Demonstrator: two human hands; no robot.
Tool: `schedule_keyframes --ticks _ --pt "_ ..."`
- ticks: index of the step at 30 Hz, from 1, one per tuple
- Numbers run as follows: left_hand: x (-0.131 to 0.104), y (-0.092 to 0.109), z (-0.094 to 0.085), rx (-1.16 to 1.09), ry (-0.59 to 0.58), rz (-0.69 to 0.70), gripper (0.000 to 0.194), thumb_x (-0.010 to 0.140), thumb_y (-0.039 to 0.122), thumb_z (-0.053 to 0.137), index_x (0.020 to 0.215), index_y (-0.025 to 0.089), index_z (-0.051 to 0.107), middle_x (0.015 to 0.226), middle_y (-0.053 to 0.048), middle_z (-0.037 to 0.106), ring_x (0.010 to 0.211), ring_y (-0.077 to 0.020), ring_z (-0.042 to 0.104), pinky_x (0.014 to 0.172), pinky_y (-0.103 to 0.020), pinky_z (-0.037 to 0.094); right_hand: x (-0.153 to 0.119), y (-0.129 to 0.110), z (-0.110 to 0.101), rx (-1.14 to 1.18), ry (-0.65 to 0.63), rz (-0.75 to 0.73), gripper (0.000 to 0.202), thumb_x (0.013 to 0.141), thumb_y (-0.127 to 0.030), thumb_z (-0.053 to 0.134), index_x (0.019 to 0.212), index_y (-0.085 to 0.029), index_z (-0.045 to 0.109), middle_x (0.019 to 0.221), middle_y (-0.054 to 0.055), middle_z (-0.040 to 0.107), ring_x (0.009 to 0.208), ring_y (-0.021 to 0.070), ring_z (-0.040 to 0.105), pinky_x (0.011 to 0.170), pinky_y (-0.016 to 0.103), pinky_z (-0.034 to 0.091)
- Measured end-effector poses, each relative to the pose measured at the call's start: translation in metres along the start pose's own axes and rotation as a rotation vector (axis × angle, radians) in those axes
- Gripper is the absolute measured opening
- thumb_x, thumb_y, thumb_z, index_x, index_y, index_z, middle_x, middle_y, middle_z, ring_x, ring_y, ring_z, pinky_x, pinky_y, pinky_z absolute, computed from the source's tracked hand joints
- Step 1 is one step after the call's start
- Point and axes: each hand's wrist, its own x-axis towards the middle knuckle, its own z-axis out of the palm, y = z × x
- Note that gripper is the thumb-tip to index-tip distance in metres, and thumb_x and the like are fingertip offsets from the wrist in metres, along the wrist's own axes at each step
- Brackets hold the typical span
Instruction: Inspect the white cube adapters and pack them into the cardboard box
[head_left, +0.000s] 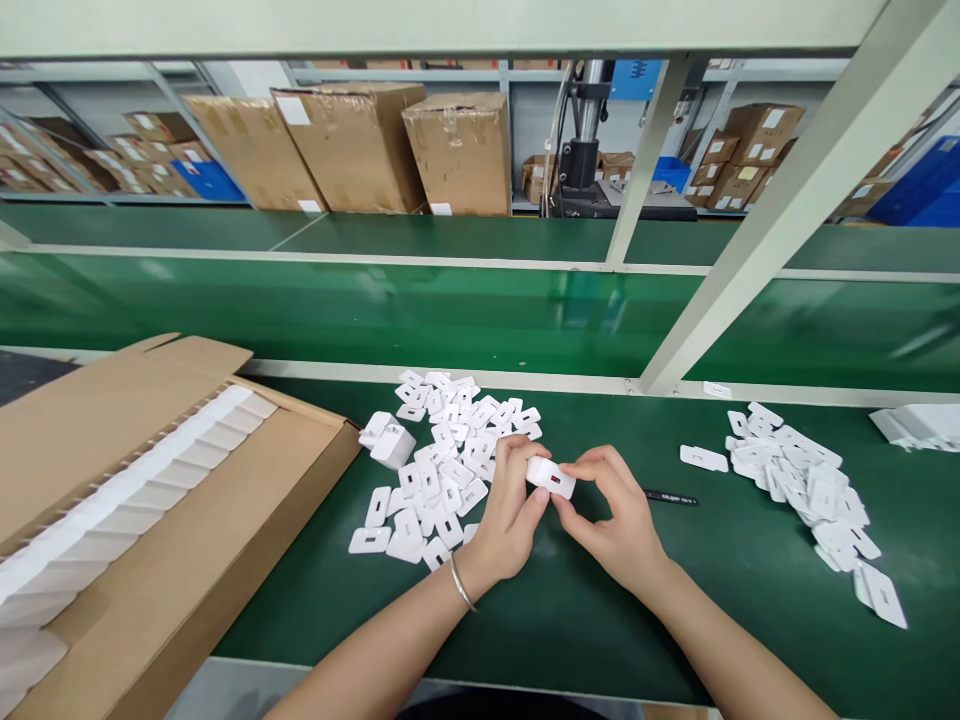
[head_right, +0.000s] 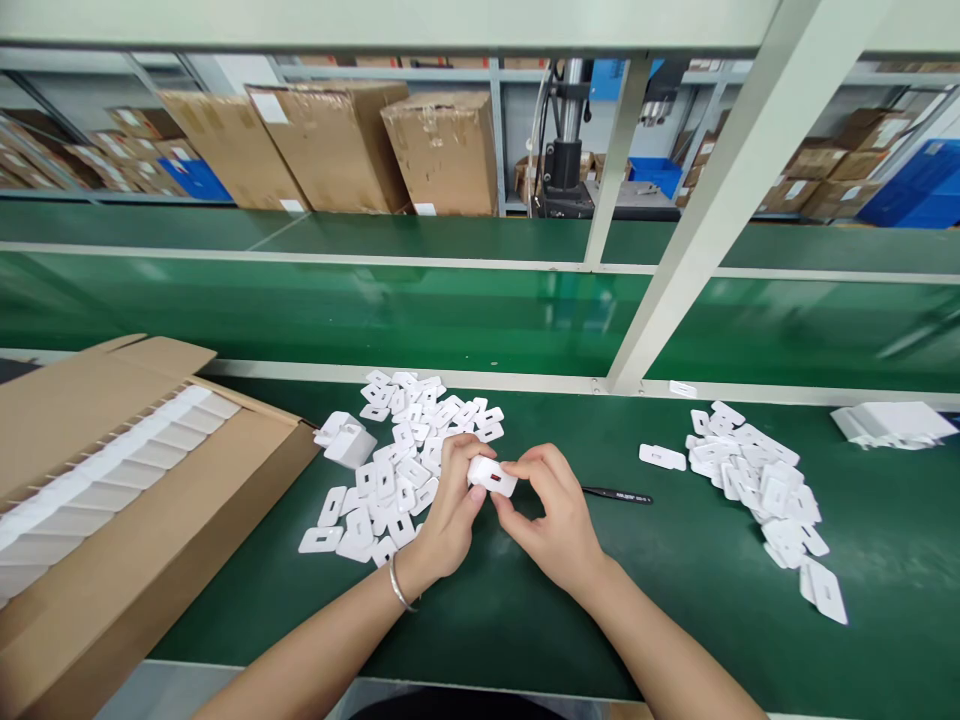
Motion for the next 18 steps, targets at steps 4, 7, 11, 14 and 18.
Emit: schedule_keyframes --ticks 4,7,11,14,18 --pt "0.002 -0.002 0.002 0.047 0.037 0.020 0.025 0.110 0.044 0.034 0.118 0.026 0.049 0.113 -0.008 0.042 0.113 -0.0260 0.047 0.101 -0.046 0.045 0.000 0.000 -0.001 0.020 0.000 -0.010 0.024 0.093 -0.017 0.071 0.114 -0.028 0.069 0.099 0.005 0.058 0.090 0.0219 0.063 0.077 0.038 0.055" --pt "0.002 -0.003 0.004 -0.013 0.093 0.056 0.026 0.110 0.044 0.032 0.117 0.027 0.050 0.113 -0.008 0.044 0.109 -0.0250 0.050 0.098 -0.044 0.047 0.001 0.001 -0.002 0.084 -0.024 0.097 0.022 0.093 -0.027 0.072 0.115 -0.029 0.070 0.102 0.005 0.058 0.095 0.0231 0.063 0.084 0.040 0.056" --pt "-0.001 -0.002 0.008 -0.057 0.147 0.134 0.028 0.110 0.046 0.031 0.119 0.028 0.050 0.116 -0.009 0.045 0.111 -0.0257 0.052 0.096 -0.046 0.049 0.000 0.006 0.005 0.349 -0.138 0.333 0.031 0.097 -0.046 0.065 0.123 -0.028 0.063 0.106 0.006 0.064 0.096 0.0224 0.064 0.087 0.038 0.057" --pt "-0.003 -0.001 0.008 0.007 0.151 0.171 0.028 0.110 0.046 0.030 0.121 0.029 0.048 0.117 -0.009 0.043 0.112 -0.0261 0.051 0.096 -0.047 0.050 -0.002 0.008 0.012 0.567 -0.245 0.419 0.032 0.100 -0.054 0.059 0.116 -0.026 0.063 0.104 0.005 0.068 0.095 0.0213 0.067 0.086 0.035 0.058" --pt "-0.001 -0.001 0.001 0.130 0.083 0.140 0.035 0.110 0.046 0.026 0.131 0.030 0.049 0.129 -0.011 0.039 0.126 -0.0282 0.045 0.105 -0.049 0.045 -0.003 0.010 0.014 0.638 -0.138 0.409 0.031 0.097 -0.048 0.067 0.119 -0.027 0.061 0.112 0.006 0.069 0.104 0.0220 0.069 0.091 0.035 0.057"
